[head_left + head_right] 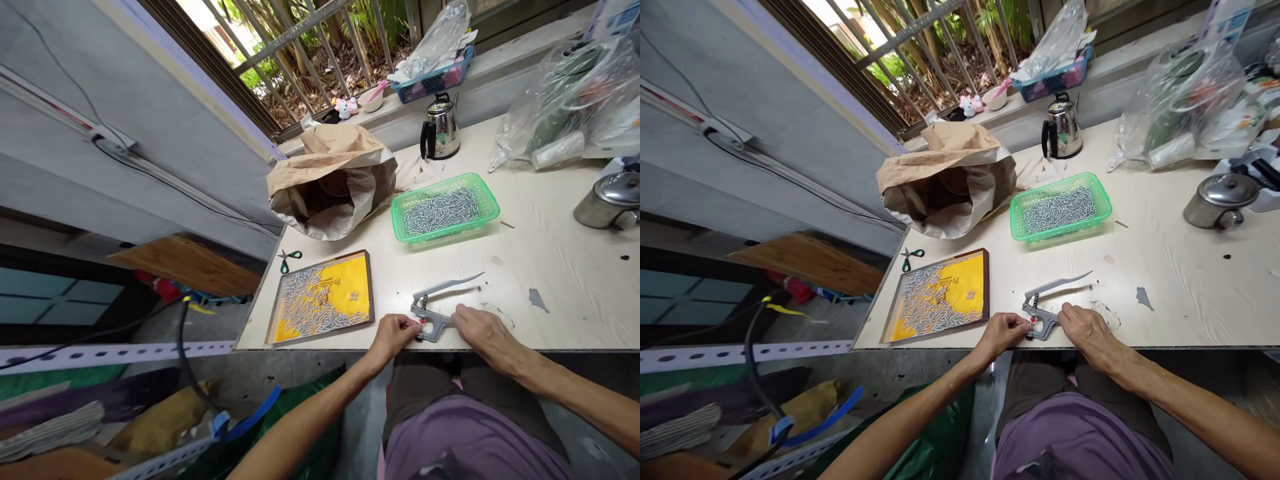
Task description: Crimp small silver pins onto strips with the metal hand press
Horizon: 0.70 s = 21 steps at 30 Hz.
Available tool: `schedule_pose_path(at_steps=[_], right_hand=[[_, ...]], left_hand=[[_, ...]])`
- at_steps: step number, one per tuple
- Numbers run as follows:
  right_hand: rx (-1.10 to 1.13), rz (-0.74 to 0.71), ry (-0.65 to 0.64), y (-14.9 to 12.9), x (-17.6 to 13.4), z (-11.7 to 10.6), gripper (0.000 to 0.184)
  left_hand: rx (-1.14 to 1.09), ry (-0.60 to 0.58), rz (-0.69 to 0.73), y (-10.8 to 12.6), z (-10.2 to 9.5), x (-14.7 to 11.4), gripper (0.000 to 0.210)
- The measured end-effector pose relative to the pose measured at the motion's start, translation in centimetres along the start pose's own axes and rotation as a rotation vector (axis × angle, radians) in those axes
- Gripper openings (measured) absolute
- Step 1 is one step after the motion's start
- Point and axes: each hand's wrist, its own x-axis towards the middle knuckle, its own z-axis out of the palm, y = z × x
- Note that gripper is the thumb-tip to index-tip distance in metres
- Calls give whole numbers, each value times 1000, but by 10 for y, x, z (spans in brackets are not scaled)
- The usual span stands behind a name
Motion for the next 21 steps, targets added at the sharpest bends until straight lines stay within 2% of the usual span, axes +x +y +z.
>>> schedule_pose_path(at_steps=[4, 6, 10, 16, 18, 21], right_hand=[[92, 36, -125, 4, 1, -2, 24], [123, 48, -157, 5, 2, 0, 21], [163, 65, -172, 7, 1, 4, 18], [250, 64, -174, 19, 9, 1, 12], [194, 120, -150, 26, 17, -2, 11], [5, 199, -127, 36, 33, -5, 20]], left_hand=[[-19, -238, -134, 9, -9, 3, 27], [-50, -303, -187, 12, -12, 4, 27], [-43, -348, -280, 15, -13, 8, 28], [-63, -384, -332, 19, -14, 10, 32], [-78, -384, -339, 20, -14, 9, 34], [-88, -370, -337, 20, -14, 7, 37]])
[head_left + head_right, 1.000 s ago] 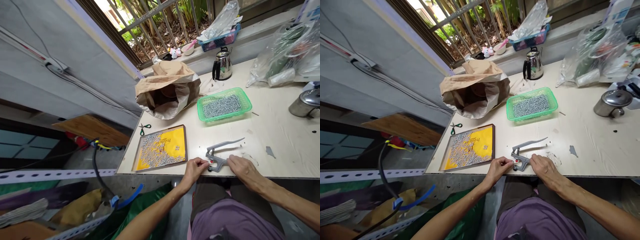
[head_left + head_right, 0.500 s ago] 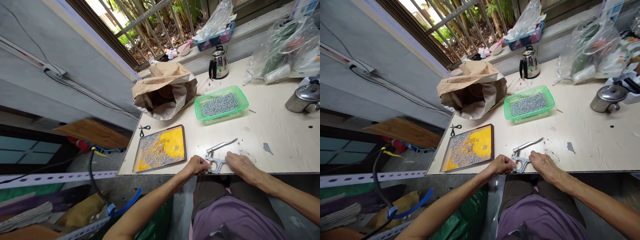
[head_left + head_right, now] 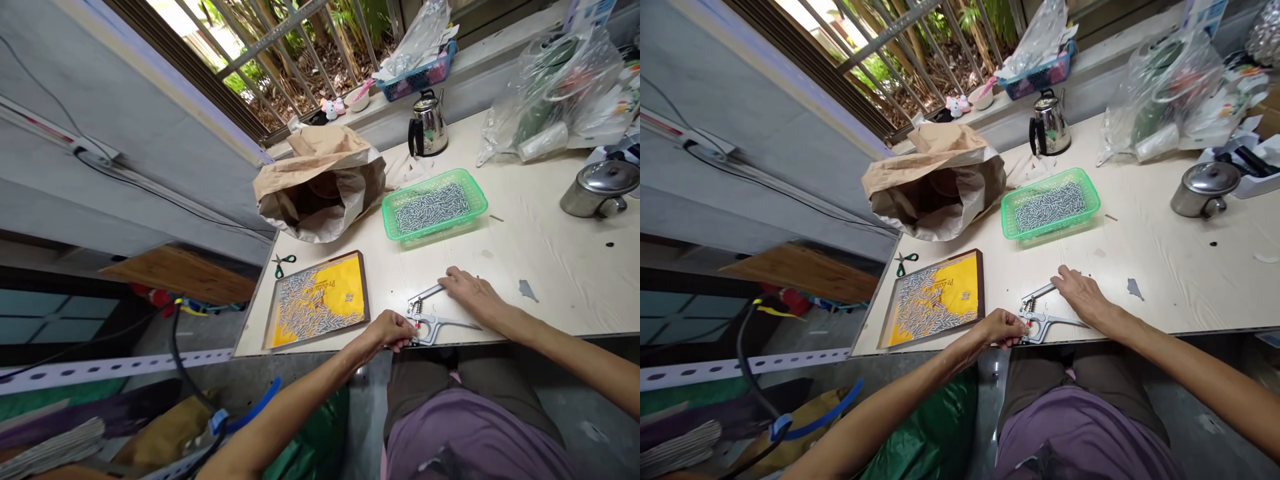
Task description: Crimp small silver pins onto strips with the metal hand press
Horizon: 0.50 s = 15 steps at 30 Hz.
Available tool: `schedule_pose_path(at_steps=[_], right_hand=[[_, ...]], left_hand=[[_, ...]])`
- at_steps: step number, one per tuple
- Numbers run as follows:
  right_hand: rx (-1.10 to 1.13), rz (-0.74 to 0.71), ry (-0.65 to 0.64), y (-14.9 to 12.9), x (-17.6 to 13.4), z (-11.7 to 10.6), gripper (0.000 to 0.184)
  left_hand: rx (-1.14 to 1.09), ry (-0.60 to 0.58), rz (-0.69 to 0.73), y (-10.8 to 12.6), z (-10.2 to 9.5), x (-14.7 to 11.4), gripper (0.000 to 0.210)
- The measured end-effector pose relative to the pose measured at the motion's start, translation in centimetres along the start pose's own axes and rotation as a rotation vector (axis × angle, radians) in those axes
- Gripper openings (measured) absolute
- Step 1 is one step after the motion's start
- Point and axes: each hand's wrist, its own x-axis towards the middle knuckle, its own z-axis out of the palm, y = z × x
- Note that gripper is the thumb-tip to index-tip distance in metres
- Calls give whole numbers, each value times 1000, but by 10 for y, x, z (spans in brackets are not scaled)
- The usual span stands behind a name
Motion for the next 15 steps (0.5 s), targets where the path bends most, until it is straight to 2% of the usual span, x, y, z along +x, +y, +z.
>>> schedule_pose_path(at_steps=[6, 11, 12, 15], right_hand=[[-138, -59, 5, 5, 28, -5, 22], [-103, -99, 11, 11, 25, -4, 14], [-73, -116, 21, 13, 21, -3, 24], [-18, -176, 34, 20, 7, 6, 70]], left_hand=[[17, 20, -8, -1, 4, 1, 37], [5, 52, -7, -3, 7, 2, 38], [2, 54, -3, -4, 7, 2, 38], [-2, 50, -6, -5, 7, 2, 37]])
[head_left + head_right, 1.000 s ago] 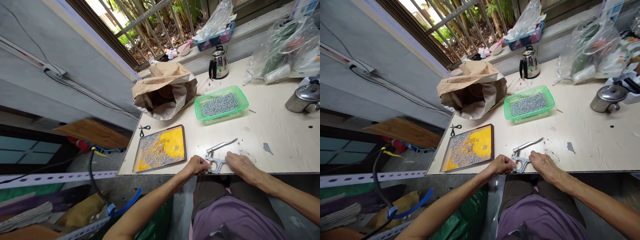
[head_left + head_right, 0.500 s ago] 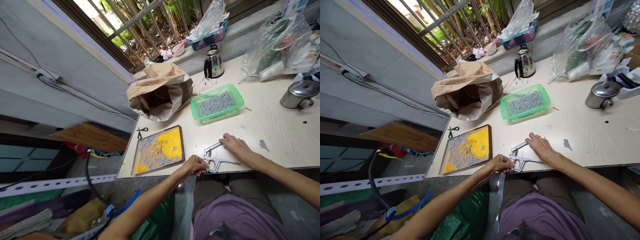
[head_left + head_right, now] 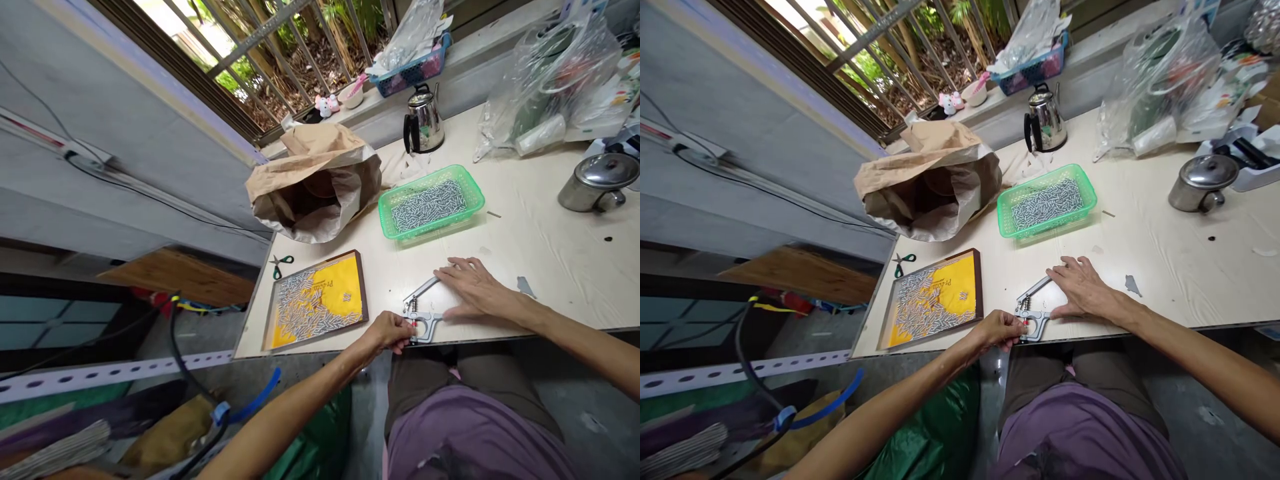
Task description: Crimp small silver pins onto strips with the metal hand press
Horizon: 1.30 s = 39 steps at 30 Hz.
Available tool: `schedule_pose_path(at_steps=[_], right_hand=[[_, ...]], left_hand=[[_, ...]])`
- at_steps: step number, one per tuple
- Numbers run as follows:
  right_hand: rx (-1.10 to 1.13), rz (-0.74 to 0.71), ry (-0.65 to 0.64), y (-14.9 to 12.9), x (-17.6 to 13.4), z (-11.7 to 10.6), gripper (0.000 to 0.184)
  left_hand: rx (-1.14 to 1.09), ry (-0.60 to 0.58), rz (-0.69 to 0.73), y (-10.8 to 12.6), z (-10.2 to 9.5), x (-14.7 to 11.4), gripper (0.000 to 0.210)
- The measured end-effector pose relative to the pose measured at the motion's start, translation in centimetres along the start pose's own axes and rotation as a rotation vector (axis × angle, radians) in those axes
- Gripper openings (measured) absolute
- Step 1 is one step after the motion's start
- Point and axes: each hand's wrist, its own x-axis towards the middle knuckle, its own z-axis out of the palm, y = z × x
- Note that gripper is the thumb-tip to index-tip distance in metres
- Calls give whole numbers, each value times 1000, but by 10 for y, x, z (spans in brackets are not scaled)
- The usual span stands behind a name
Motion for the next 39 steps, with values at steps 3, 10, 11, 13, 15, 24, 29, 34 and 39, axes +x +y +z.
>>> schedule_pose_path(at_steps=[3, 10, 11, 13, 15, 24, 29, 34, 39], right_hand=[[-1, -4, -33, 2, -12, 10, 86], [26, -3, -18, -6, -17, 0, 77], [25, -1, -20, -9, -18, -4, 75], [23, -5, -20, -14, -19, -10, 69], [28, -13, -4, -18, -21, -13, 62], [94, -4, 96, -14, -30, 7, 78], [78, 27, 67, -9, -37, -1, 64], [12, 16, 87, -6, -34, -4, 23], [41, -28, 129, -4, -32, 10, 14]], left_hand=[[5, -1, -5, 0, 0, 0, 38], [30, 14, -7, 3, 0, -2, 36], [46, 16, -12, 4, 0, -3, 34], [135, 36, -10, 3, 0, -8, 32], [319, 146, 77, 3, 3, -13, 29], [942, 408, 1019, 26, 40, 11, 50], [1015, 294, 1017, 40, 36, 25, 52], [1024, 312, 970, 44, 39, 27, 26], [1012, 365, 946, 42, 47, 32, 13]])
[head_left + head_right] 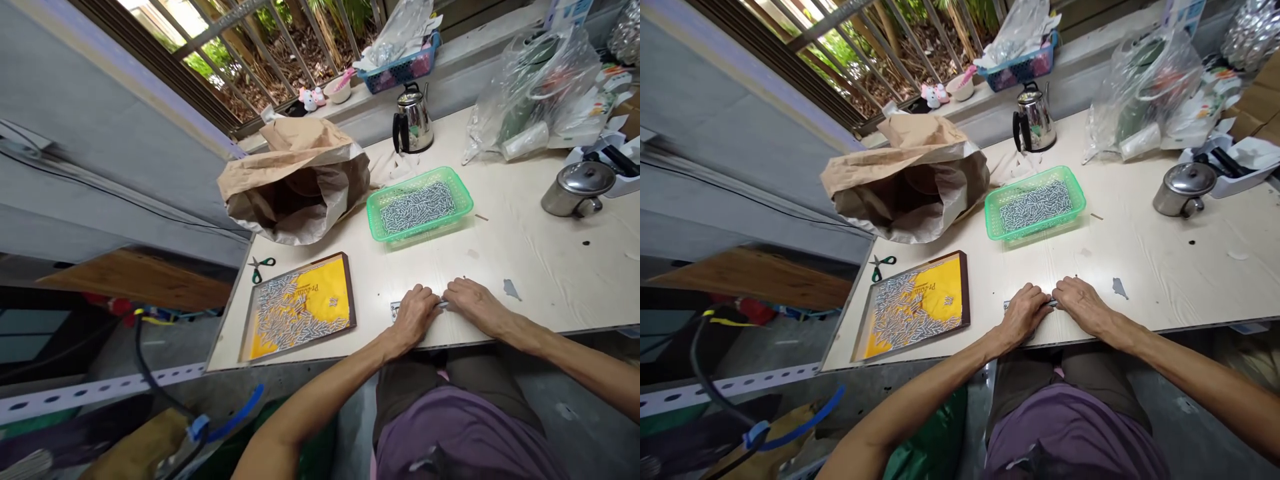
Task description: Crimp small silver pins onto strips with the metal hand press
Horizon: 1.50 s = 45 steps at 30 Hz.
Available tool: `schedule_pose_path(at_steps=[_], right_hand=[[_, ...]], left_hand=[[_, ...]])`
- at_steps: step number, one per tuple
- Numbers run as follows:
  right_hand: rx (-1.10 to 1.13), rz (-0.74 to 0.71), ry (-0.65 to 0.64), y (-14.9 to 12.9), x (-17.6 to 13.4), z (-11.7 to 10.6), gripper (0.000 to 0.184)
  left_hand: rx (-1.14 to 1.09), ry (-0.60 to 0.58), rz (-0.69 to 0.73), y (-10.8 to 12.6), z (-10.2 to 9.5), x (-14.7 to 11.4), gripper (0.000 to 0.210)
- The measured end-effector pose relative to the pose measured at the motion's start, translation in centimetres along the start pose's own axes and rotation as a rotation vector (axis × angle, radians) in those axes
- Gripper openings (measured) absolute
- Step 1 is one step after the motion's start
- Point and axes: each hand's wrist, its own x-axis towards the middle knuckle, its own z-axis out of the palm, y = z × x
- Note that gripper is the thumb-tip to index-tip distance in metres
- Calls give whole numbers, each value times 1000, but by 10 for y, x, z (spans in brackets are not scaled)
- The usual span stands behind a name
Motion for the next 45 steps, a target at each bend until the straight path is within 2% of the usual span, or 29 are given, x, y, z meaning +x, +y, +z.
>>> schedule_pose_path(at_steps=[3, 6, 10, 12, 17, 23, 25, 30, 33, 37, 40, 42, 45], right_hand=[[-11, 32, -12, -1, 1, 6, 15], [-12, 66, -21, 3, 1, 1, 5], [57, 31, -77, 19, 2, -17, 50], [84, 9, -125, 27, 4, -21, 56], [-28, 97, -79, 29, 25, -20, 26], [-216, 105, -56, 21, 65, -27, 16], [-193, 36, -62, 5, 71, -27, 14], [-102, -354, -238, -51, 78, -12, 15], [-132, -447, -284, -67, 84, -2, 19], [-54, -544, -227, -69, 90, 10, 21], [121, -557, -118, -70, 93, 9, 26], [244, -491, 24, -68, 98, -5, 30], [266, -298, 297, -50, 115, -46, 29]], left_hand=[[11, 21, -7, 0, 4, 0, 15], [15, 113, -11, 0, 10, -3, 18], [-6, 353, -17, 8, 29, -17, 38], [-23, 442, 5, 17, 41, -26, 38], [-99, 512, 42, 41, 62, -39, 37], [-178, 528, 24, 44, 59, -40, 41], [-195, 518, 36, 43, 58, -39, 41], [-215, 442, 13, 41, 73, -36, 31], [-190, 388, 20, 38, 83, -33, 31], [-128, 391, 38, 35, 82, -30, 44], [-109, 378, 34, 39, 73, -30, 46], [-119, 395, 61, 41, 62, -33, 41], [-90, 497, 56, 28, 39, -49, 34]])
